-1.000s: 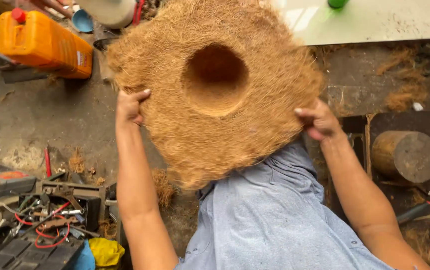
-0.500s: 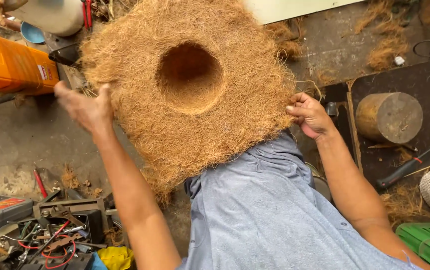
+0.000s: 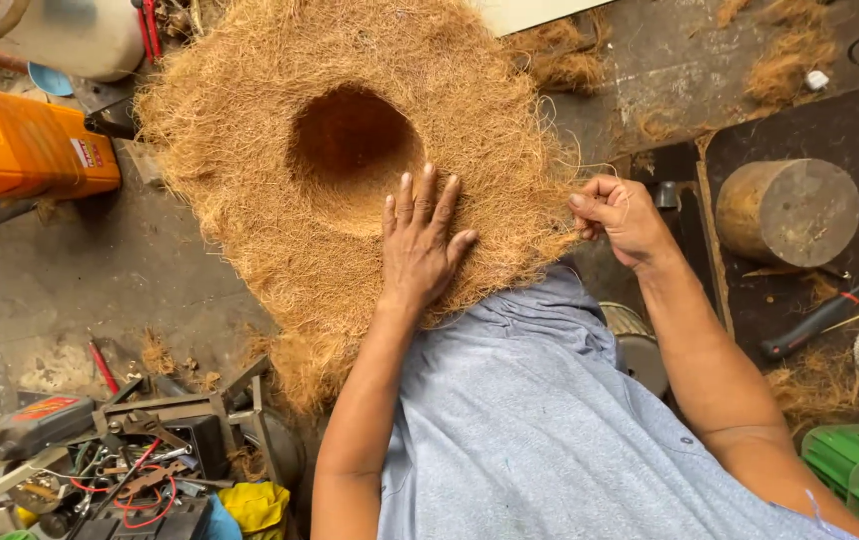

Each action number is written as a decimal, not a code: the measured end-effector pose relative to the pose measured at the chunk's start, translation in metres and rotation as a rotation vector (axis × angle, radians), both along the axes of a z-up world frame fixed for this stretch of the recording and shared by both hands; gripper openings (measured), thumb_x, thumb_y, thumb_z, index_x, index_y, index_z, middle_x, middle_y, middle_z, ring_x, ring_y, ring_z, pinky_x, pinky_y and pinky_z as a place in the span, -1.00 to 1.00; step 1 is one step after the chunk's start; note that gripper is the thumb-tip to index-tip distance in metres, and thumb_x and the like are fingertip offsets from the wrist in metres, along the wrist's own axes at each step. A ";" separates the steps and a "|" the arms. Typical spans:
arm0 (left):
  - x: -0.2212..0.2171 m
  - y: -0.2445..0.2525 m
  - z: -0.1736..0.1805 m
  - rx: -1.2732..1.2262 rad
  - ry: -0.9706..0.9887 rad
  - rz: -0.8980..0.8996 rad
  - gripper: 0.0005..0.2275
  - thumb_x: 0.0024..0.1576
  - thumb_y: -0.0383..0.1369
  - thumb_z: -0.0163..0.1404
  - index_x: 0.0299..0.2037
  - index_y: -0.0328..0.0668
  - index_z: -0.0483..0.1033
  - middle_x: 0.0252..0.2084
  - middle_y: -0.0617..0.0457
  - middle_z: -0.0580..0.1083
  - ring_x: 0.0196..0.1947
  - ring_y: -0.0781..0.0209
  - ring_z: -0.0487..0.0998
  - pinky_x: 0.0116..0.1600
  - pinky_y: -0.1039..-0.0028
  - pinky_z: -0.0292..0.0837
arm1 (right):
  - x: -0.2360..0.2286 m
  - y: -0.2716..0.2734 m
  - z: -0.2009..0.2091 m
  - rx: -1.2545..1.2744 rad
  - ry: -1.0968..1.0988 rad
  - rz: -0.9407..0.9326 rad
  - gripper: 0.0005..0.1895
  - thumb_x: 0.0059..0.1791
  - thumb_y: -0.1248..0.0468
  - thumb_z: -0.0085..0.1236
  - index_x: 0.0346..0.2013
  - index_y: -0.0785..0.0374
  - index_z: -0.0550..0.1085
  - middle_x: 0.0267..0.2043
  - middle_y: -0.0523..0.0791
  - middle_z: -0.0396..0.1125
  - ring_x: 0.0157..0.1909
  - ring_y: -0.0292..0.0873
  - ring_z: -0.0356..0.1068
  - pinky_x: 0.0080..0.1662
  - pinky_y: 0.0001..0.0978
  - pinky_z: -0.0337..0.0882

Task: The person uses a green glass bottle to press and shape a circular hole in a square mat of brown fibrous material held on their lap. They repeatedly roll and press the bottle into the fibers to smooth and compact the edges of the hole.

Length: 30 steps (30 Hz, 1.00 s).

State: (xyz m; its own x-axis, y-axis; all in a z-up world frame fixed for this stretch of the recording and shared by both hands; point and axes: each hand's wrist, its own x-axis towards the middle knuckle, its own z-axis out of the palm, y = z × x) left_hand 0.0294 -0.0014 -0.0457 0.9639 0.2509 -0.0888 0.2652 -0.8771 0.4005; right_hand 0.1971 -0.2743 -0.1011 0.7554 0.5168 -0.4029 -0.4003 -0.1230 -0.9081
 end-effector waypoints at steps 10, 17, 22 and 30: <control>0.003 -0.001 0.003 0.032 0.010 -0.032 -0.38 0.29 0.24 -0.41 0.55 0.41 -0.07 0.63 0.10 -0.24 0.59 -0.04 -0.30 0.54 -0.06 -0.38 | -0.011 -0.003 0.027 -0.082 -0.054 0.162 -0.77 -0.07 0.33 0.39 -0.24 0.31 0.48 -0.34 -0.05 0.41 -0.35 -0.24 0.44 -0.44 -0.49 0.42; 0.007 -0.003 0.004 0.054 -0.019 -0.034 -0.41 0.31 0.19 -0.39 0.55 0.42 -0.05 0.63 0.08 -0.24 0.59 -0.08 -0.32 0.52 -0.14 -0.42 | -0.012 0.003 0.040 -0.148 -0.095 0.187 -0.39 0.02 0.03 0.22 0.18 0.40 0.31 -0.02 0.22 0.32 -0.07 0.09 0.42 -0.16 -0.05 0.52; 0.015 -0.035 0.005 0.089 -0.091 -0.195 -0.52 0.37 -0.03 -0.37 0.53 0.43 -0.01 0.62 0.15 -0.18 0.59 0.00 -0.35 0.52 -0.01 -0.61 | -0.012 0.027 0.052 -0.175 -0.362 0.192 -0.57 0.18 0.06 0.08 0.11 0.40 0.38 -0.03 0.17 0.32 0.07 0.17 0.38 0.00 -0.02 0.42; 0.022 -0.054 0.003 0.080 -0.062 -0.288 -0.46 0.32 0.15 -0.44 0.52 0.41 0.03 0.60 0.22 -0.03 0.60 0.07 -0.22 0.57 0.09 -0.47 | -0.002 0.036 -0.010 0.043 -0.072 -0.009 -0.91 0.12 0.25 0.01 -0.26 0.13 0.42 -0.20 -0.14 0.25 0.16 0.00 0.27 0.28 0.01 0.09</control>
